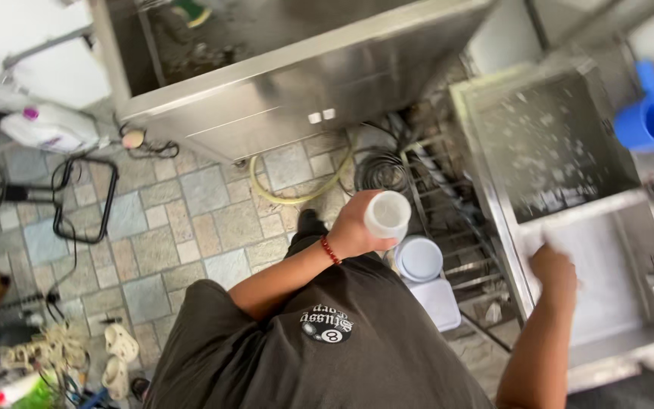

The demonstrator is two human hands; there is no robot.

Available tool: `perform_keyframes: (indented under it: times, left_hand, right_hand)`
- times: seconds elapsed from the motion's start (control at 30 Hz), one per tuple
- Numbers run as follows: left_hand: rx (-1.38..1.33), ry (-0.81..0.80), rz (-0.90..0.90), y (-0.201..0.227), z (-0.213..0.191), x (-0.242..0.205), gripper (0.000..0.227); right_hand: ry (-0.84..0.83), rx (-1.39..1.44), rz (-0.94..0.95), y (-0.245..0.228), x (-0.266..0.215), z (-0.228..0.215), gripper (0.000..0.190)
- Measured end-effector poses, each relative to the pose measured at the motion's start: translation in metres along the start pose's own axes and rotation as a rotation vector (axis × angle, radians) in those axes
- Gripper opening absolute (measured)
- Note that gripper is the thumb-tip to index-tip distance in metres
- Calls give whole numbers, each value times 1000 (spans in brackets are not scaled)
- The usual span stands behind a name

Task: The person fills a container with water at a sink and then uses a spray gun to apply liquid to the interior and exterior of a shoe.

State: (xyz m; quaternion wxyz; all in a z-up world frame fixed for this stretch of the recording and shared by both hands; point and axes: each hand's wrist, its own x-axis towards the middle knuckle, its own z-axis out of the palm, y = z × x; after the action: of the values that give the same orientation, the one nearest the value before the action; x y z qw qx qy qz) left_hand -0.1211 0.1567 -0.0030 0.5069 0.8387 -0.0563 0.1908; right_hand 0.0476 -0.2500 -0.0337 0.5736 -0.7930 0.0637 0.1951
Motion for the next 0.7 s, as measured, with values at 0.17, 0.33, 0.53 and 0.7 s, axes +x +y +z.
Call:
perform_keyframes:
  times: [0.17,0.33,0.53,0.7]
  left_hand:
    - [108,318,-229,-30,-107,-61,74]
    - [139,400,-364,-68,-236,-112,73]
    - [133,524,-427,-90,-379,-146,72]
    - [36,626,-619,-110,-441,-151,79]
  right_hand:
    - [-23,-390,-42,27,10,165,35]
    - [-89,-448,-436,-29,27,422,40]
    - [-519,-92,-435,-194,11,640,26]
    - [-532,50,-605,-363,59,724,21]
